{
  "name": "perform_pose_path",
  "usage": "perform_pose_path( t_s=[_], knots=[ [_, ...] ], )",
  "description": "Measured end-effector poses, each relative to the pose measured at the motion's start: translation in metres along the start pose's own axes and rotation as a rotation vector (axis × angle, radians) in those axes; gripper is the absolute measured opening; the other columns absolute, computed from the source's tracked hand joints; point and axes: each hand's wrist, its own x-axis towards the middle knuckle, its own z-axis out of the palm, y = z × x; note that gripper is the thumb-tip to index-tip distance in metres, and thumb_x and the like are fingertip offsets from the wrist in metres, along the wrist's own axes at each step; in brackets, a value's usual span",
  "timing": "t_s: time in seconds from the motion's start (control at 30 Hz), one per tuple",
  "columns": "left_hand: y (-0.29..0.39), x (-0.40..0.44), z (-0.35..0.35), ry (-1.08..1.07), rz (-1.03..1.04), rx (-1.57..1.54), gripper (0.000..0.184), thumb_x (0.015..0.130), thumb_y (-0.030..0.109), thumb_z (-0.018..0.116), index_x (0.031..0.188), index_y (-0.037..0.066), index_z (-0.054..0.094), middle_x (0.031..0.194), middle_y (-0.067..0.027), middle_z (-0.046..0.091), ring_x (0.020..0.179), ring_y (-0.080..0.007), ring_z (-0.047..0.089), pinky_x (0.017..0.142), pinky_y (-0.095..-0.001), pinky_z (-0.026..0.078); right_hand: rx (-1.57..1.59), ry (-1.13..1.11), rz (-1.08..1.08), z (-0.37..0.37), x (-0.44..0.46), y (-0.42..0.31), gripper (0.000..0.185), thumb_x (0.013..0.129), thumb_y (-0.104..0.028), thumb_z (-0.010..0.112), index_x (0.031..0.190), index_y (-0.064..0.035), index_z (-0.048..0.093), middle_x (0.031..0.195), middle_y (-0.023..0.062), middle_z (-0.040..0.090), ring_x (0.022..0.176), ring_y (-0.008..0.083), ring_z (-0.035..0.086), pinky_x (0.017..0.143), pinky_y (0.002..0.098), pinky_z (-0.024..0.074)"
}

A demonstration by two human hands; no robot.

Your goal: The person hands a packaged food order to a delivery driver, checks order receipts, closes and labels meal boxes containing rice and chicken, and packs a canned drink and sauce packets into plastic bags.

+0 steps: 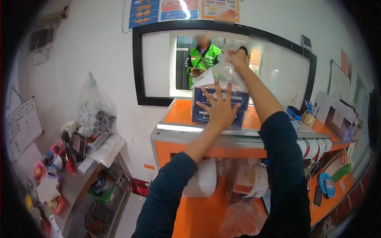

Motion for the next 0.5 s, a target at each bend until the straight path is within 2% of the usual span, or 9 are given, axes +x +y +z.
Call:
perform_pose_path(
  t_s=[0.07,0.13,0.23,0.3,0.37,0.43,0.47,0.5],
  knots=[
    [-0.004,0.021,0.018,-0.246,-0.047,-0.002,0.075,0.076,0.048,0.049,0.132,0.032,0.002,0.136,-0.0131,-0.019,0.113,-0.0569,-0.016,0.078,-0.0747,0.006,-0.055,0.073,0.004,0.005,-0.004,0.028,0.03,0.07,0.002,0.056,0.099,-0.0017,0.051,0.098,0.011,0.053,0.088,0.0203,0.053,0.068,0.0331,0.0462],
    [-0.012,0.043,0.04,-0.292,-0.038,0.006,0.076,0.075,0.049,0.05,0.132,0.033,0.003,0.136,-0.013,-0.019,0.114,-0.0566,-0.016,0.081,-0.0735,0.007,-0.121,0.078,-0.007,-0.002,-0.015,0.037,0.029,0.069,0.001,0.056,0.098,-0.0013,0.051,0.1,0.0094,0.052,0.092,0.0212,0.051,0.073,0.035,0.0438],
    [-0.017,0.07,0.067,-0.375,-0.065,0.029,0.075,0.074,0.049,0.051,0.132,0.035,0.005,0.137,-0.0129,-0.017,0.115,-0.0549,-0.015,0.085,-0.0706,0.009,-0.466,-0.099,-0.206,-0.028,-0.024,0.035,0.03,0.07,-0.006,0.058,0.098,-0.0015,0.05,0.096,0.0057,0.052,0.094,0.023,0.048,0.082,0.0344,0.0386],
    [-0.017,0.079,0.09,-0.311,-0.091,-0.006,0.076,0.074,0.041,0.056,0.132,0.035,0.007,0.137,-0.0081,-0.018,0.119,-0.0482,-0.017,0.09,-0.0669,0.008,-0.18,-0.199,-0.144,-0.046,-0.041,0.025,0.032,0.071,-0.013,0.059,0.101,-0.0033,0.049,0.092,0.0058,0.052,0.091,0.022,0.048,0.079,0.0327,0.0388],
    [-0.023,0.09,0.111,-0.249,-0.043,0.016,0.07,0.074,0.046,0.054,0.131,0.034,0.014,0.138,-0.0066,-0.017,0.119,-0.0494,-0.015,0.09,-0.0667,0.011,-0.182,-0.257,-0.327,-0.071,-0.062,0.012,0.034,0.075,-0.016,0.057,0.105,-0.0043,0.048,0.096,0.0077,0.053,0.092,0.02,0.049,0.077,0.0311,0.0389],
    [-0.048,0.113,0.149,-0.174,0.141,0.1,0.066,0.075,0.049,0.051,0.13,0.032,0.02,0.139,-0.0079,-0.009,0.12,-0.0477,-0.012,0.088,-0.0677,0.013,-0.202,-0.542,-0.546,-0.14,-0.121,-0.037,0.033,0.078,-0.02,0.055,0.107,-0.0056,0.049,0.099,0.0075,0.053,0.092,0.0182,0.049,0.075,0.0297,0.0392],
    [-0.063,0.132,0.157,-0.21,0.391,0.177,0.063,0.075,0.051,0.049,0.129,0.027,0.025,0.138,-0.0105,0.001,0.121,-0.0465,-0.001,0.089,-0.0638,0.018,-0.169,-0.676,-0.644,-0.175,-0.156,-0.063,0.033,0.08,-0.023,0.054,0.108,-0.0064,0.049,0.1,0.0071,0.053,0.091,0.0174,0.05,0.074,0.029,0.0397],
    [-0.062,0.128,0.147,-0.232,0.464,0.035,0.059,0.076,0.05,0.048,0.125,0.022,0.032,0.134,-0.0126,0.013,0.118,-0.0433,0.012,0.089,-0.0579,0.023,-0.214,-0.813,-0.55,-0.208,-0.191,-0.079,0.031,0.079,-0.022,0.054,0.107,-0.0071,0.05,0.099,0.0073,0.054,0.088,0.0186,0.052,0.074,0.0296,0.0401]
  ],
)
